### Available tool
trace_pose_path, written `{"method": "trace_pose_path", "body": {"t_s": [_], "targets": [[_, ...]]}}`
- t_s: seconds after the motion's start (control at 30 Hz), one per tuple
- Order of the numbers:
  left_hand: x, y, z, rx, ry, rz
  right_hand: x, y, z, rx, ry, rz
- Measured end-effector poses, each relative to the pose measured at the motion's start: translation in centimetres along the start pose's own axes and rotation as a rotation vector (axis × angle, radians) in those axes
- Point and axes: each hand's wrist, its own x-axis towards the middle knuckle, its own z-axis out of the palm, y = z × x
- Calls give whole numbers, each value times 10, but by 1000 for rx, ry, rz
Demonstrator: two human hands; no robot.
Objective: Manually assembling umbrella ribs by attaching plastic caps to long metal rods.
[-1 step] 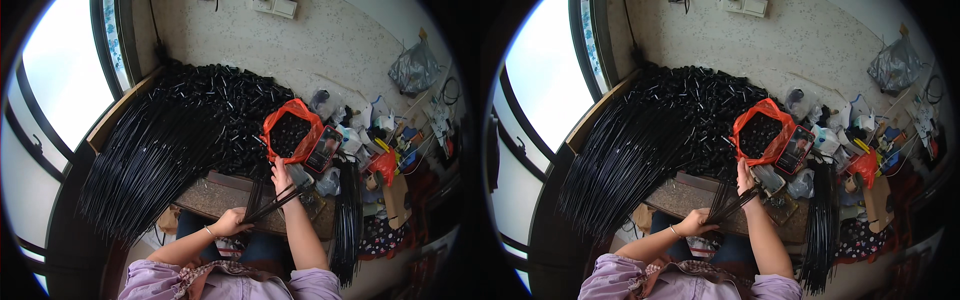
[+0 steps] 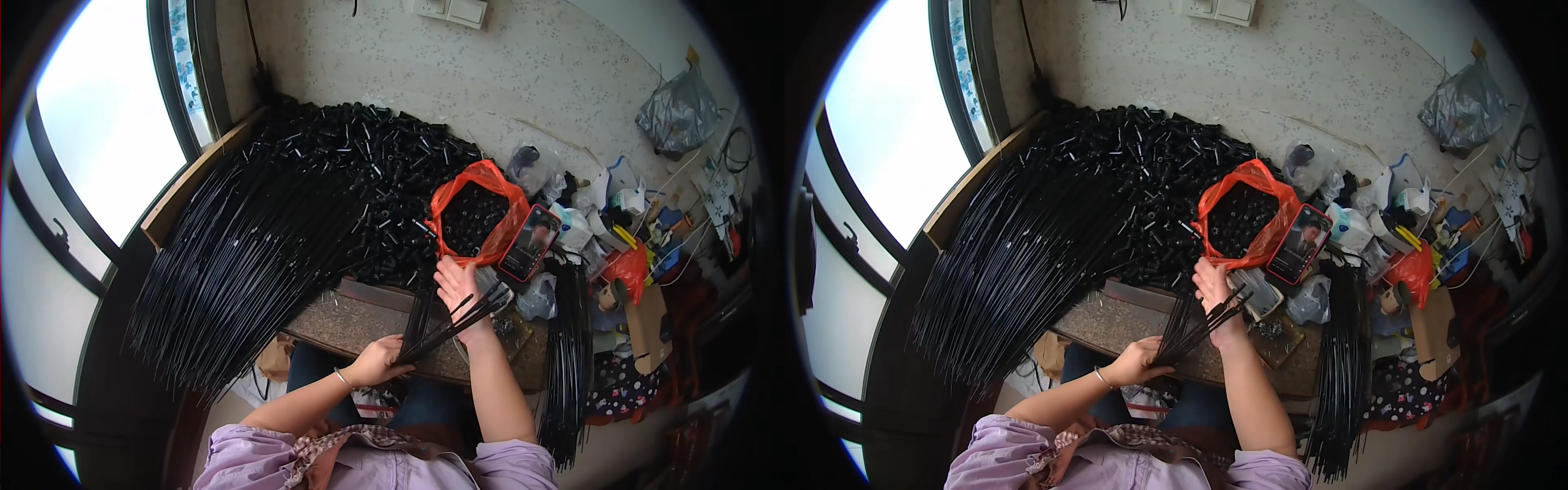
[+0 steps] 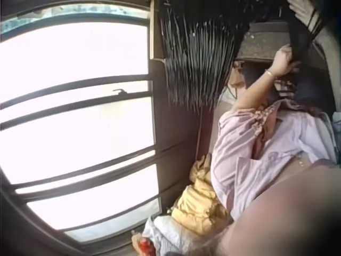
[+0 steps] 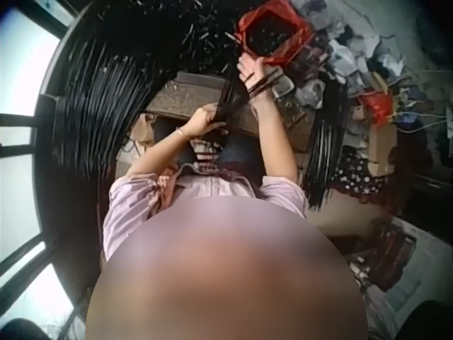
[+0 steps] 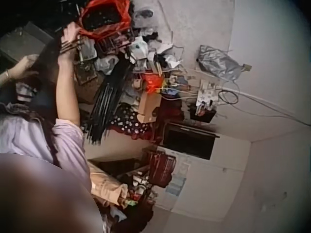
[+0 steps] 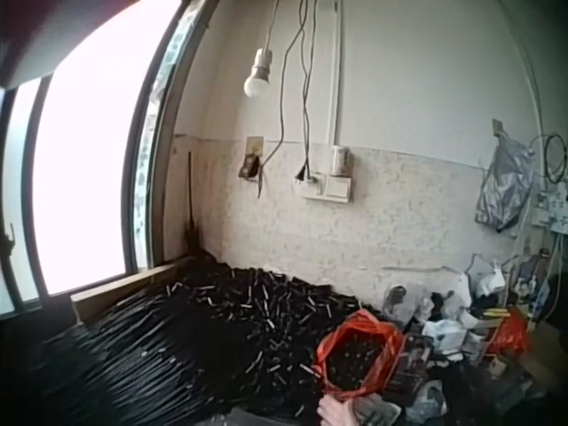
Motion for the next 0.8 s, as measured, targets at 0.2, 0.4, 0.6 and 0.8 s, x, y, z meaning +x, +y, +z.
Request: {"method": "trace_pose_path", "body": {"t_s": [0.2,0.4,0.6,0.8], "targets": [[3,24,-11,273,225,-299,-102,-39,-16,23,-720,6],[22,6,-19,425,-507,440,-51,41,-32,28,221,191],[15,-5,-16,511,-521,613,-14,47,2,375,-207,640],[24,3,-21,339,-411,452,-11,45,-12,-210,237,-198]]}}
